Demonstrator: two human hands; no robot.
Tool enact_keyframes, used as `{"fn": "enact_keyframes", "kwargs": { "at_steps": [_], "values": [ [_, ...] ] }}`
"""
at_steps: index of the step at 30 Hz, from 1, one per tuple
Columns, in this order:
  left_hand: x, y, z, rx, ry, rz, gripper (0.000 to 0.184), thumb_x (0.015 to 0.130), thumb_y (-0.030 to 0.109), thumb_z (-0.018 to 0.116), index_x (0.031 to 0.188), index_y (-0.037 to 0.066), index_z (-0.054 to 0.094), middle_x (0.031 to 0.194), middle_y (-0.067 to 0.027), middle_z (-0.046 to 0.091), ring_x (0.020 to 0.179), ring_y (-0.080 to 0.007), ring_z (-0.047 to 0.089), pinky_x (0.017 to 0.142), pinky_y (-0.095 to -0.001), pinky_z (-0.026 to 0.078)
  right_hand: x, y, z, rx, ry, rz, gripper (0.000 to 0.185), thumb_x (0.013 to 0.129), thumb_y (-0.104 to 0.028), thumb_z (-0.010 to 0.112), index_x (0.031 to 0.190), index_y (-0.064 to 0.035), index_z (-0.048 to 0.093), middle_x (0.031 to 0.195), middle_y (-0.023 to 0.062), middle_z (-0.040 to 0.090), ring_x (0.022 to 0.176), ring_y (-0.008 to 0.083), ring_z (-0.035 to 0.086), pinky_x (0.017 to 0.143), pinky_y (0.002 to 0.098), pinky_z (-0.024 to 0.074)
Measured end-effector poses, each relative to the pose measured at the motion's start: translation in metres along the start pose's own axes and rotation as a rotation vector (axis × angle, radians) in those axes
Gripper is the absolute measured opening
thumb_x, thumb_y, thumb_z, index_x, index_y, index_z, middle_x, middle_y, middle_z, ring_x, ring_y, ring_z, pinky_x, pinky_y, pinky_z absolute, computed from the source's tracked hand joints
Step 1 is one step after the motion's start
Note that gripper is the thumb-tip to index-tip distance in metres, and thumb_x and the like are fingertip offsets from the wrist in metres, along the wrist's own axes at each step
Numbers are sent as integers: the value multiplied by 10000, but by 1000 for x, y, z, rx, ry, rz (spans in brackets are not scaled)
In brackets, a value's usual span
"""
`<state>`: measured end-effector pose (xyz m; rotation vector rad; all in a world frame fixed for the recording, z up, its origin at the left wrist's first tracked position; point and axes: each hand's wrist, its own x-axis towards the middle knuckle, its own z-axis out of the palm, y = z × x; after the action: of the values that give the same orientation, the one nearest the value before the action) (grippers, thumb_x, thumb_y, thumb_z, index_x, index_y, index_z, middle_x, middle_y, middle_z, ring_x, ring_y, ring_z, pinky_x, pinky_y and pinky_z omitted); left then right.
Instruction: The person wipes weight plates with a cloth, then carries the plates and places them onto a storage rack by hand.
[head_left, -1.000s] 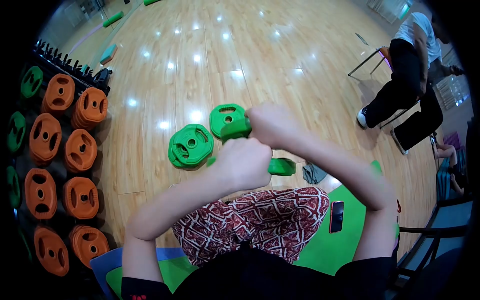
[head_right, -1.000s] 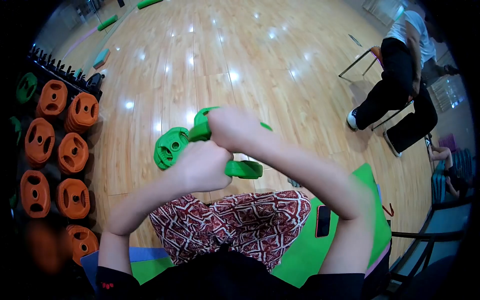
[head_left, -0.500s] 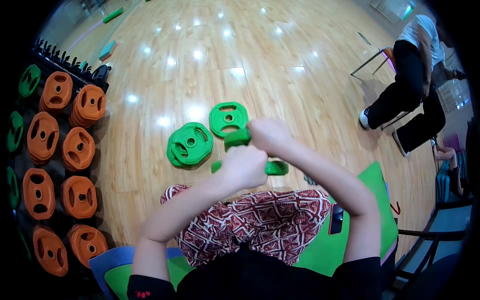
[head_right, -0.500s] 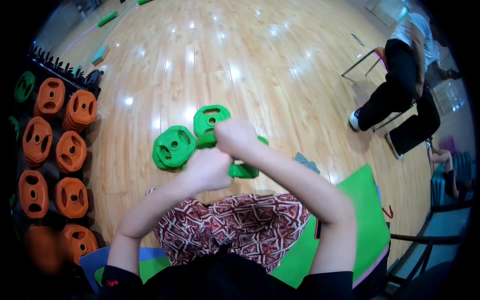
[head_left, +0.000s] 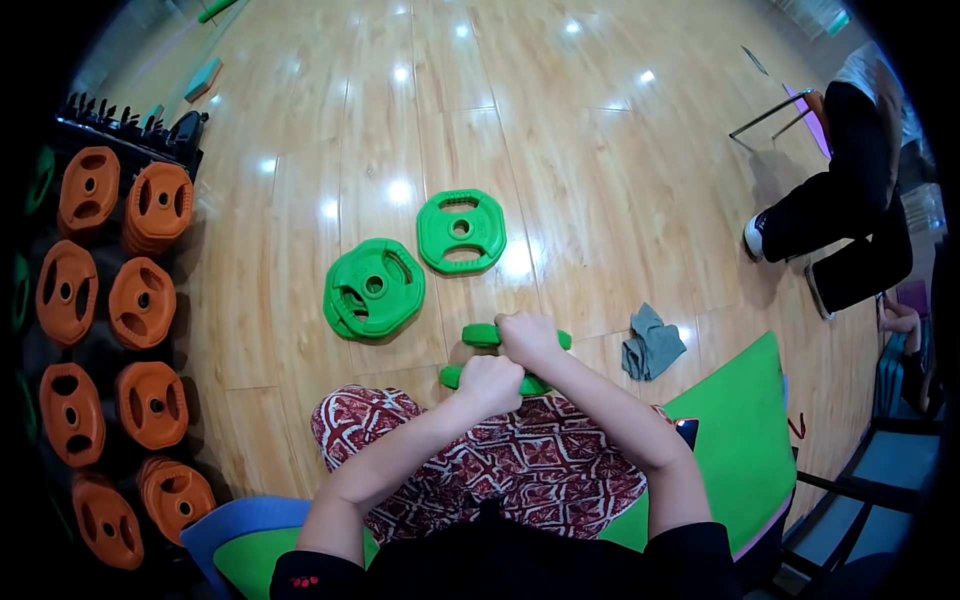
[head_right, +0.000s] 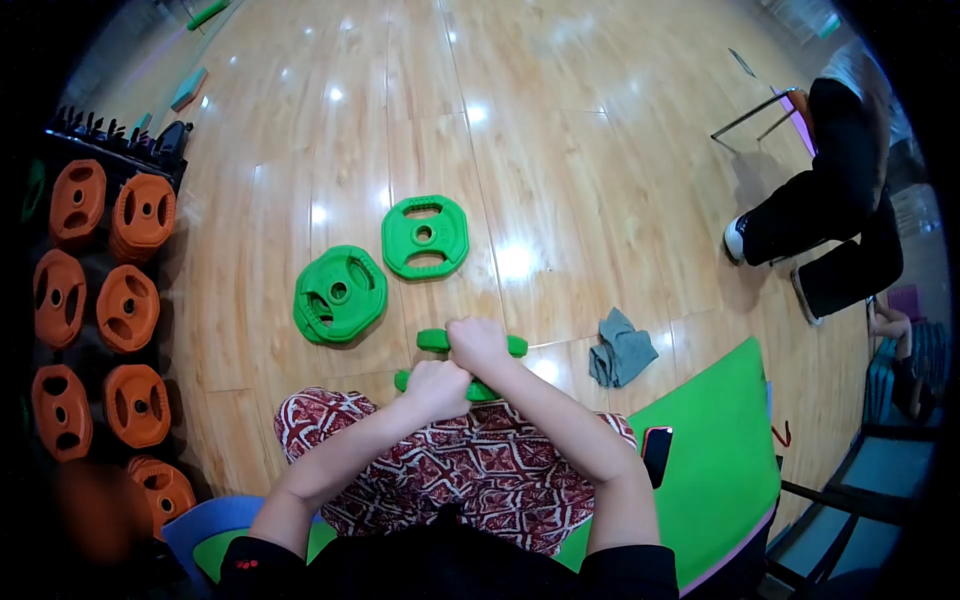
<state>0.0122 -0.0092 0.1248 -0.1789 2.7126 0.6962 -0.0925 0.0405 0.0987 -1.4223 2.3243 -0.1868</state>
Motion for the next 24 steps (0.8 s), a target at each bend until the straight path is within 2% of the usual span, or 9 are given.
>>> {"fn": "enact_keyframes", "kwargs": {
  "at_steps": [4, 9, 18, 24],
  "values": [
    [4, -3, 6, 1, 22, 10, 93, 576, 122, 564, 595, 41, 606, 615, -153, 598, 583, -282, 606, 542, -384, 483, 3, -1, 5, 12, 1, 29, 109, 625, -119, 557, 711, -59, 588, 685, 148, 601, 638, 303, 601, 550, 404, 479],
    [8, -8, 14, -2, 50, -2, 101, 583, 134, 565, 597, 43, 606, 612, -151, 596, 581, -283, 604, 541, -382, 482, 9, 0, 1, 17, -16, 56, 191, 600, -152, 590, 768, -61, 583, 686, 155, 599, 642, 304, 597, 566, 402, 477],
    [8, -2, 11, 52, 60, -42, 162, 607, 214, 584, 618, 57, 623, 653, -141, 608, 601, -268, 607, 564, -373, 489, 10, -4, -3, -28, 27, 113, 188, 583, -155, 582, 752, -79, 615, 704, 143, 610, 666, 288, 604, 597, 395, 483],
    [2, 5, 13, 83, 86, -83, 143, 602, 195, 574, 630, 68, 633, 667, -132, 615, 619, -259, 612, 572, -365, 491, 6, -8, 0, -83, 65, 128, 192, 582, -159, 577, 759, -102, 625, 722, 135, 617, 682, 276, 608, 611, 379, 486]
  ]
}}
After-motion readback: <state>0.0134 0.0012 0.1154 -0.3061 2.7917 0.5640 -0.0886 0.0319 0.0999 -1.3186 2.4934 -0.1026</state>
